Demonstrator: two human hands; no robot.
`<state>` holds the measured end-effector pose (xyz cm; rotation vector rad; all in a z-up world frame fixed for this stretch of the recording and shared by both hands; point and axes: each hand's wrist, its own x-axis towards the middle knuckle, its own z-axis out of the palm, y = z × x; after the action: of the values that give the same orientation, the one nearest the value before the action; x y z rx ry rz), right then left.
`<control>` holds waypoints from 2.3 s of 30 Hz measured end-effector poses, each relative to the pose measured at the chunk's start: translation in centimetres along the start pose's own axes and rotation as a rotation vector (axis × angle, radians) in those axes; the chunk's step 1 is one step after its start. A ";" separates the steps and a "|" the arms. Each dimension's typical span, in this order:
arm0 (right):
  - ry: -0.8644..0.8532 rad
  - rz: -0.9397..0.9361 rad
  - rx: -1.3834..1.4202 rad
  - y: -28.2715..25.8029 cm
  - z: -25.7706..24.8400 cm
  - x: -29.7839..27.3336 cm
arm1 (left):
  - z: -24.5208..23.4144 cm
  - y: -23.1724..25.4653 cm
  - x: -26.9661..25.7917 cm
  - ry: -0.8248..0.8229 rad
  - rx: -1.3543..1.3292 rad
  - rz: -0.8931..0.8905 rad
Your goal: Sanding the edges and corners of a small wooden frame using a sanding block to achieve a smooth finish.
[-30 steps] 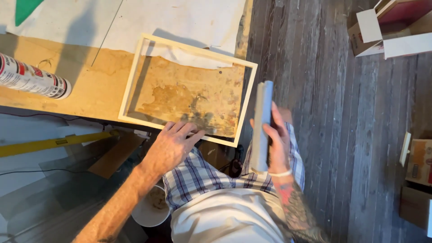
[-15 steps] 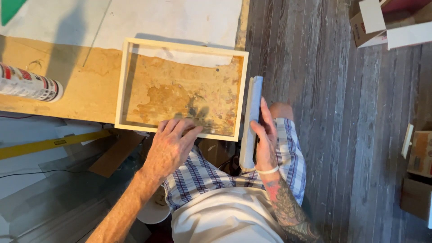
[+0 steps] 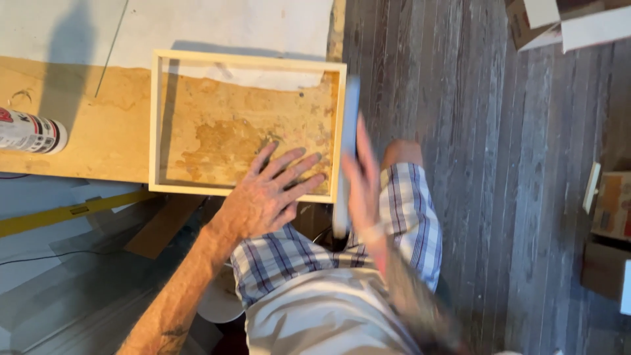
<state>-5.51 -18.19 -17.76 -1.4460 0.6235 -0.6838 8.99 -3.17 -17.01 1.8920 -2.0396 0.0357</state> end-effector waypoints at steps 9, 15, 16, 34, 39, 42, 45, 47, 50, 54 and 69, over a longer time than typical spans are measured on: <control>0.050 0.023 -0.048 0.7 -0.1 -0.2 | 0.9 0.0 0.6 0.090 -0.005 -0.021; -0.007 -0.234 -0.017 6.6 -1.1 12.0 | 1.0 -0.3 1.1 0.041 0.095 0.014; -0.013 -0.228 -0.021 4.9 -0.8 8.4 | 1.0 0.2 1.1 0.042 0.090 0.007; 0.069 -0.257 0.051 4.9 -0.5 10.5 | 0.8 -0.8 2.6 -0.014 0.088 0.074; 0.053 0.176 0.006 -0.8 0.1 -7.2 | 0.9 -0.6 2.4 -0.046 0.071 0.008; 0.052 0.135 0.023 -0.9 0.2 -5.0 | 0.5 -0.3 2.6 -0.034 0.060 0.005; 0.012 -0.172 0.077 3.5 -0.5 6.3 | 0.7 -0.4 2.8 -0.043 0.045 0.017; 0.013 -0.212 0.087 6.0 -0.5 11.8 | 0.5 -0.4 2.6 -0.027 0.057 0.029; 0.017 -0.211 0.101 4.5 -0.2 11.1 | 0.5 0.0 2.5 -0.008 0.063 0.039; 0.024 0.033 0.073 -0.5 0.3 -1.3 | 0.6 -0.3 2.8 -0.009 0.092 0.030; 0.106 -0.076 0.031 2.0 0.3 7.3 | 1.0 -0.3 2.4 -0.020 0.068 0.022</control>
<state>-0.36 -23.40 -19.52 -1.4175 0.6400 -0.8307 8.92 -5.72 -17.33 1.9170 -2.0973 0.0931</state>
